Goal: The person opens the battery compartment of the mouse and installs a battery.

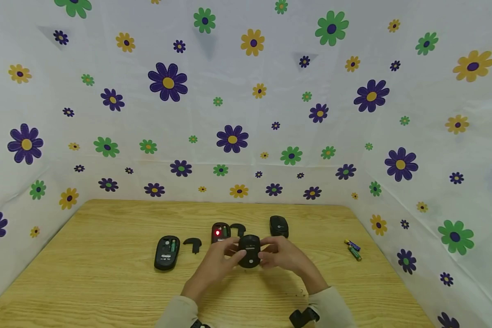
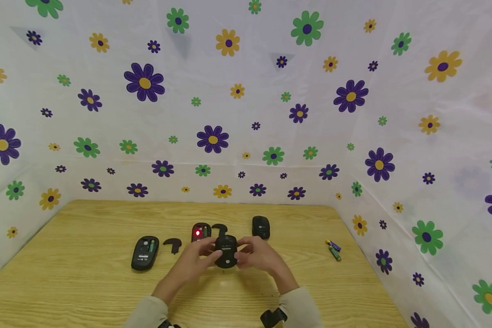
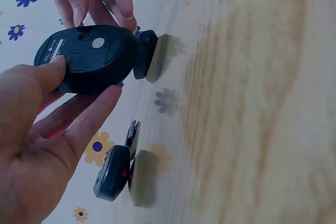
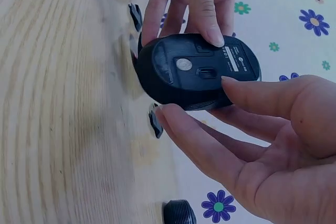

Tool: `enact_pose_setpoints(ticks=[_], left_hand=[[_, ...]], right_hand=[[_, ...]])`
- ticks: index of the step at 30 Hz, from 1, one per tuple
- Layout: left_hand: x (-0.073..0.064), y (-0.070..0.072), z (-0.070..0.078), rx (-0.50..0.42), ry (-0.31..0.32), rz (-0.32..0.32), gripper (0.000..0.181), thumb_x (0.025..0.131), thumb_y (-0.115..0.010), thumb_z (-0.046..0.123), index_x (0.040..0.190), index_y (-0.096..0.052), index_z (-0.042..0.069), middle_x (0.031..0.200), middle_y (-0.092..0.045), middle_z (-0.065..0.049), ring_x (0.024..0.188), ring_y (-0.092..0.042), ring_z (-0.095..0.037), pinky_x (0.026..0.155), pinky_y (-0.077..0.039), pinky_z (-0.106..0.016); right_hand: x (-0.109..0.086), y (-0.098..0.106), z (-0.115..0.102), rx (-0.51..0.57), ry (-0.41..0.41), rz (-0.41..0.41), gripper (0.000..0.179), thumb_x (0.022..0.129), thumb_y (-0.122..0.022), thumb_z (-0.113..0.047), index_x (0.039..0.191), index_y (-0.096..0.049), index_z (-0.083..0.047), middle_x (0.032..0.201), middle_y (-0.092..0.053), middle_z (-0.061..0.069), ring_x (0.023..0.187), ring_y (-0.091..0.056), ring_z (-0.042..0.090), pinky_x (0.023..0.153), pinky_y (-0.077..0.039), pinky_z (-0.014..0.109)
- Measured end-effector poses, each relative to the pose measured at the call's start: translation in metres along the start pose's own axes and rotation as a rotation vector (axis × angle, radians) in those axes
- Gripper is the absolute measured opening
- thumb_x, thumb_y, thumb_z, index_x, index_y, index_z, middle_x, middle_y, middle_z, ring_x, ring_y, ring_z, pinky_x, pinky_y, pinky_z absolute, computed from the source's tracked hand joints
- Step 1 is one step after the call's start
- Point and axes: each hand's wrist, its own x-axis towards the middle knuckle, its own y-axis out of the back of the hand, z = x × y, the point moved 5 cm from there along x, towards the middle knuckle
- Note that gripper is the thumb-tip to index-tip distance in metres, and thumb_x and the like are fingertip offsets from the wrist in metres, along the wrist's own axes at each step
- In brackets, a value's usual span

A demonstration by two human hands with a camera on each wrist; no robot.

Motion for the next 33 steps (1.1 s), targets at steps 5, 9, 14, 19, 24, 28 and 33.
enact_pose_setpoints(ticks=[5,9,14,19,24,28,33], left_hand=[[-0.001,0.001,-0.001,-0.034,0.007,-0.001,0.032,0.103,-0.066,0.027,0.133,-0.066,0.015,0.109,-0.076,-0.009,0.097,-0.074,-0.02,0.082,-0.064,-0.032],[-0.002,0.001,-0.001,-0.094,0.016,-0.01,0.033,0.103,-0.065,0.025,0.133,-0.065,0.011,0.107,-0.075,-0.012,0.092,-0.073,-0.018,0.072,-0.064,-0.027],[-0.004,0.001,-0.002,-0.165,0.052,-0.016,0.037,0.104,-0.064,0.023,0.136,-0.061,0.004,0.113,-0.073,-0.017,0.095,-0.074,-0.021,0.072,-0.065,-0.026],[-0.005,0.003,-0.003,-0.171,0.077,-0.021,0.04,0.102,-0.068,0.022,0.136,-0.061,0.003,0.117,-0.072,-0.017,0.098,-0.074,-0.022,0.074,-0.065,-0.027],[-0.007,0.009,-0.004,-0.136,0.075,-0.017,0.043,0.098,-0.073,0.022,0.136,-0.061,0.009,0.117,-0.071,-0.013,0.099,-0.072,-0.02,0.082,-0.064,-0.032],[-0.009,0.013,-0.003,-0.142,0.063,-0.035,0.038,0.096,-0.075,0.021,0.132,-0.064,0.014,0.118,-0.069,-0.013,0.099,-0.071,-0.02,0.084,-0.064,-0.033],[-0.009,0.012,-0.004,-0.151,0.072,-0.099,0.04,0.093,-0.078,0.02,0.132,-0.066,0.015,0.113,-0.071,-0.012,0.095,-0.072,-0.02,0.084,-0.064,-0.036]], right_hand=[[0.003,-0.003,0.0,-0.029,0.02,0.013,0.037,0.099,-0.067,-0.003,0.133,-0.061,0.008,0.119,-0.069,0.03,0.095,-0.076,0.033,0.082,-0.067,0.045],[0.006,-0.006,0.001,-0.028,0.011,0.015,0.039,0.096,-0.071,-0.003,0.133,-0.061,0.007,0.116,-0.071,0.028,0.092,-0.076,0.027,0.081,-0.067,0.046],[0.007,-0.011,0.002,-0.019,0.004,0.001,0.04,0.094,-0.072,0.0,0.132,-0.06,0.007,0.111,-0.072,0.026,0.09,-0.076,0.028,0.08,-0.067,0.046],[0.005,-0.012,0.0,-0.074,0.028,-0.01,0.038,0.097,-0.068,0.001,0.133,-0.06,0.007,0.108,-0.071,0.026,0.088,-0.075,0.029,0.078,-0.067,0.046],[0.003,-0.013,-0.001,-0.118,0.05,-0.04,0.038,0.1,-0.062,0.002,0.138,-0.059,0.007,0.112,-0.068,0.027,0.094,-0.075,0.03,0.078,-0.067,0.048],[0.003,-0.012,0.0,-0.139,0.043,-0.043,0.037,0.102,-0.058,0.002,0.139,-0.06,0.004,0.116,-0.065,0.026,0.096,-0.074,0.03,0.078,-0.067,0.048],[0.003,-0.01,-0.001,-0.159,0.052,-0.025,0.033,0.104,-0.056,0.0,0.135,-0.065,-0.001,0.116,-0.065,0.024,0.092,-0.072,0.025,0.074,-0.067,0.046]])
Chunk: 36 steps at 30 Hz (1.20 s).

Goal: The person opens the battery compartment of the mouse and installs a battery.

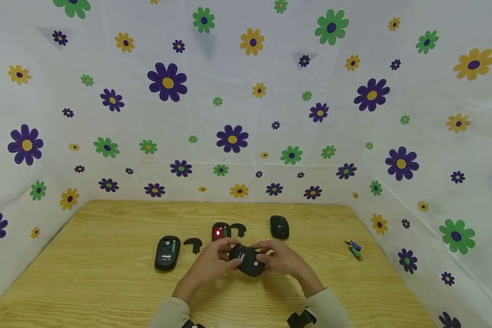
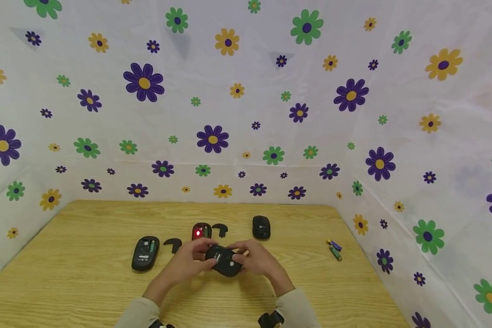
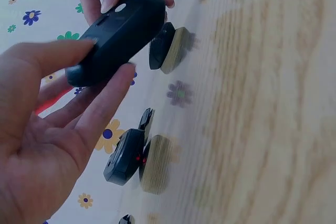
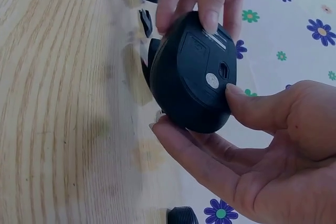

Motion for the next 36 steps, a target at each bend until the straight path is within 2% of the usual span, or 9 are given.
enact_pose_setpoints(ticks=[3,7,10,14,19,23,27,31,36], left_hand=[[-0.001,-0.003,0.001,0.005,0.003,-0.044,0.041,0.092,-0.079,0.021,0.131,-0.067,0.017,0.112,-0.071,-0.011,0.095,-0.073,-0.022,0.085,-0.064,-0.039],[-0.001,-0.007,0.002,-0.007,-0.002,-0.072,0.035,0.095,-0.076,0.025,0.128,-0.068,0.017,0.106,-0.073,-0.01,0.095,-0.075,-0.022,0.081,-0.065,-0.037],[-0.001,-0.01,0.001,-0.002,-0.006,-0.068,0.031,0.096,-0.075,0.028,0.123,-0.07,0.015,0.102,-0.075,-0.008,0.093,-0.074,-0.018,0.079,-0.064,-0.034],[0.002,-0.013,0.0,0.017,-0.008,-0.068,0.031,0.094,-0.078,0.029,0.118,-0.071,0.012,0.101,-0.077,-0.005,0.092,-0.073,-0.014,0.081,-0.063,-0.033],[0.003,-0.018,-0.002,0.033,0.012,-0.105,0.04,0.092,-0.08,0.031,0.125,-0.069,0.012,0.101,-0.077,-0.003,0.094,-0.072,-0.015,0.083,-0.063,-0.035],[0.002,-0.021,-0.002,0.049,0.027,-0.132,0.045,0.092,-0.079,0.031,0.13,-0.067,0.01,0.105,-0.076,-0.005,0.098,-0.071,-0.018,0.088,-0.063,-0.042],[0.001,-0.021,-0.003,-0.007,0.044,-0.132,0.047,0.093,-0.078,0.028,0.134,-0.064,0.008,0.108,-0.075,-0.007,0.103,-0.073,-0.023,0.092,-0.063,-0.046],[0.001,-0.019,-0.006,-0.066,0.059,-0.115,0.047,0.095,-0.076,0.026,0.135,-0.06,0.005,0.111,-0.072,-0.01,0.105,-0.074,-0.026,0.091,-0.064,-0.043],[0.002,-0.017,-0.005,-0.095,0.048,-0.07,0.046,0.097,-0.074,0.027,0.136,-0.057,0.006,0.114,-0.069,-0.012,0.106,-0.074,-0.026,0.085,-0.065,-0.037]], right_hand=[[0.0,0.003,-0.003,-0.033,0.039,0.024,0.03,0.104,-0.056,0.0,0.131,-0.068,-0.001,0.115,-0.067,0.025,0.087,-0.071,0.022,0.069,-0.067,0.044],[0.001,0.007,-0.005,-0.093,0.09,0.063,0.025,0.103,-0.057,0.0,0.125,-0.071,0.0,0.117,-0.07,0.024,0.083,-0.067,0.018,0.065,-0.063,0.034],[0.001,0.009,-0.007,-0.147,0.123,0.095,0.022,0.102,-0.059,-0.001,0.119,-0.074,-0.002,0.118,-0.072,0.019,0.091,-0.067,0.02,0.073,-0.059,0.029],[0.001,0.009,-0.01,-0.199,0.159,0.125,0.019,0.101,-0.062,-0.002,0.115,-0.075,-0.004,0.115,-0.075,0.013,0.105,-0.067,0.024,0.087,-0.056,0.031],[0.002,0.006,-0.014,-0.221,0.174,0.134,0.018,0.1,-0.064,-0.004,0.114,-0.075,-0.005,0.113,-0.076,0.01,0.105,-0.069,0.026,0.089,-0.057,0.029],[0.003,0.005,-0.014,-0.219,0.172,0.138,0.018,0.1,-0.066,-0.006,0.115,-0.074,-0.004,0.113,-0.076,0.009,0.105,-0.07,0.026,0.091,-0.058,0.032],[0.003,0.007,-0.011,-0.189,0.151,0.181,0.019,0.099,-0.068,-0.008,0.116,-0.074,-0.003,0.114,-0.076,0.011,0.106,-0.071,0.028,0.091,-0.062,0.038],[0.003,0.01,-0.008,-0.151,0.14,0.211,0.02,0.098,-0.069,-0.008,0.117,-0.074,-0.005,0.118,-0.074,0.013,0.108,-0.071,0.032,0.087,-0.065,0.036],[0.002,0.009,-0.008,-0.1,0.129,0.204,0.028,0.097,-0.071,-0.009,0.125,-0.07,-0.006,0.123,-0.072,0.017,0.108,-0.071,0.035,0.083,-0.066,0.035]])
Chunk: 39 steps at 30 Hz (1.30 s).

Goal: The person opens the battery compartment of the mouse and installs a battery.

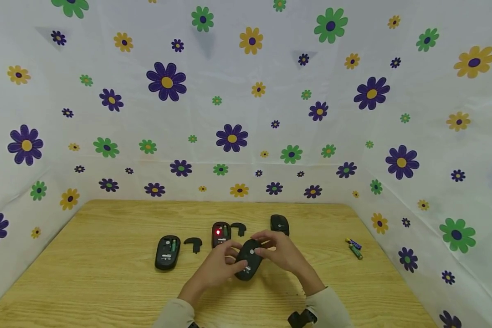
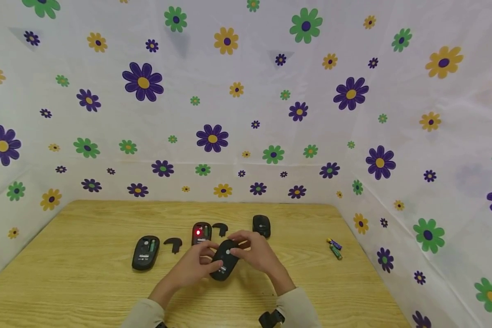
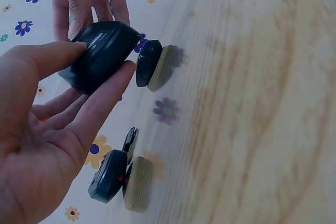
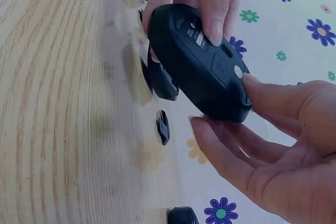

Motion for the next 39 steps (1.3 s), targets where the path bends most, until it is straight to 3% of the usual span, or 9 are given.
enact_pose_setpoints(ticks=[7,14,21,29,33,39], left_hand=[[0.0015,0.0,0.0024,-0.023,-0.024,0.054,0.051,0.099,-0.071,0.028,0.14,-0.053,0.003,0.117,-0.069,-0.016,0.103,-0.075,-0.027,0.076,-0.065,-0.034],[0.0023,-0.0003,0.0046,-0.008,-0.044,0.045,0.049,0.1,-0.07,0.024,0.14,-0.053,0.001,0.108,-0.074,-0.015,0.101,-0.075,-0.025,0.083,-0.065,-0.038],[0.0027,-0.0014,0.0021,0.018,-0.003,0.021,0.051,0.1,-0.07,0.027,0.141,-0.053,0.002,0.11,-0.076,-0.015,0.1,-0.074,-0.021,0.085,-0.065,-0.037],[0.0017,-0.0002,0.003,0.012,-0.019,0.027,0.053,0.1,-0.07,0.025,0.143,-0.051,0.0,0.109,-0.076,-0.014,0.097,-0.075,-0.02,0.081,-0.066,-0.036],[0.0005,-0.0012,0.0027,-0.05,-0.013,0.012,0.054,0.101,-0.069,0.023,0.145,-0.048,-0.001,0.109,-0.074,-0.016,0.095,-0.076,-0.022,0.075,-0.067,-0.036],[-0.0007,-0.0007,0.0017,-0.058,-0.002,0.011,0.055,0.101,-0.068,0.02,0.146,-0.046,-0.002,0.108,-0.074,-0.017,0.092,-0.076,-0.023,0.074,-0.067,-0.036]], right_hand=[[-0.0002,-0.0014,-0.0006,0.043,-0.025,-0.021,0.045,0.094,-0.075,-0.007,0.136,-0.062,-0.005,0.126,-0.068,0.024,0.105,-0.072,0.034,0.081,-0.066,0.036],[0.0006,-0.0007,-0.0044,-0.005,0.018,-0.041,0.043,0.094,-0.073,-0.002,0.136,-0.064,-0.003,0.133,-0.067,0.021,0.108,-0.071,0.036,0.085,-0.066,0.04],[-0.0015,-0.0019,-0.0048,-0.029,0.028,-0.076,0.042,0.094,-0.072,0.0,0.136,-0.065,-0.005,0.133,-0.067,0.022,0.105,-0.072,0.036,0.083,-0.066,0.038],[-0.0004,-0.0043,-0.0059,-0.013,0.047,-0.061,0.044,0.092,-0.075,-0.002,0.135,-0.064,0.0,0.133,-0.068,0.021,0.114,-0.068,0.039,0.093,-0.062,0.05],[0.0003,-0.0072,-0.004,-0.026,0.024,-0.067,0.049,0.089,-0.079,-0.003,0.136,-0.064,-0.001,0.135,-0.067,0.021,0.108,-0.07,0.035,0.089,-0.064,0.044],[0.0017,-0.0099,-0.0034,-0.037,0.015,-0.077,0.052,0.087,-0.081,-0.001,0.136,-0.064,-0.002,0.137,-0.066,0.02,0.102,-0.071,0.03,0.084,-0.065,0.037]])
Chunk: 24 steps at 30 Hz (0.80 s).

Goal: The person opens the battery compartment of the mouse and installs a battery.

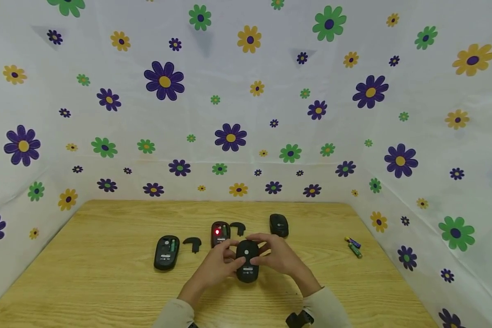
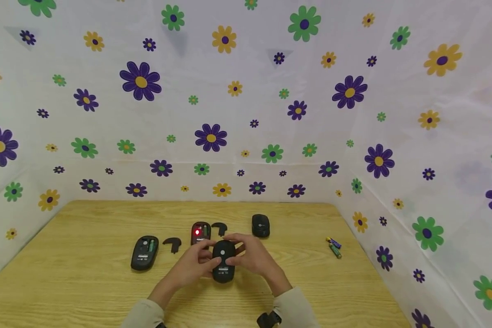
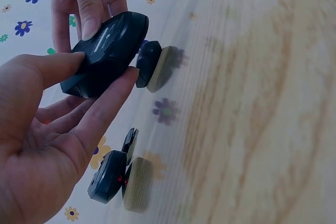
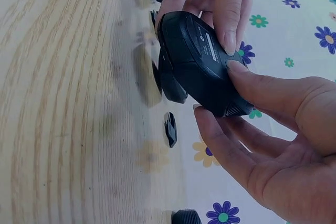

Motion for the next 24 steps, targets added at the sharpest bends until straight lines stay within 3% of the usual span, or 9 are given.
enact_pose_setpoints(ticks=[8,22,24], left_hand=[[0.0003,0.0008,0.0017,-0.005,0.01,-0.006,0.055,0.101,-0.069,0.02,0.146,-0.047,-0.003,0.111,-0.073,-0.019,0.094,-0.076,-0.024,0.073,-0.067,-0.037],[0.0007,-0.0015,-0.0017,-0.018,0.02,-0.015,0.054,0.1,-0.07,0.02,0.144,-0.047,-0.002,0.11,-0.072,-0.019,0.093,-0.077,-0.027,0.072,-0.067,-0.038],[0.0005,-0.0019,-0.0014,-0.019,0.017,-0.015,0.054,0.1,-0.07,0.02,0.144,-0.047,-0.003,0.11,-0.072,-0.019,0.094,-0.077,-0.027,0.072,-0.067,-0.039]], right_hand=[[0.001,0.0001,-0.0001,-0.014,0.011,-0.004,0.054,0.085,-0.082,0.0,0.136,-0.064,-0.001,0.137,-0.066,0.02,0.101,-0.071,0.03,0.08,-0.065,0.034],[0.0004,-0.0025,0.0008,-0.013,0.049,0.018,0.05,0.085,-0.08,0.003,0.133,-0.066,0.001,0.136,-0.067,0.022,0.106,-0.07,0.036,0.087,-0.064,0.05],[0.0002,-0.0027,0.001,-0.011,0.048,0.019,0.049,0.086,-0.08,0.003,0.133,-0.066,0.001,0.136,-0.067,0.021,0.105,-0.071,0.035,0.086,-0.064,0.048]])
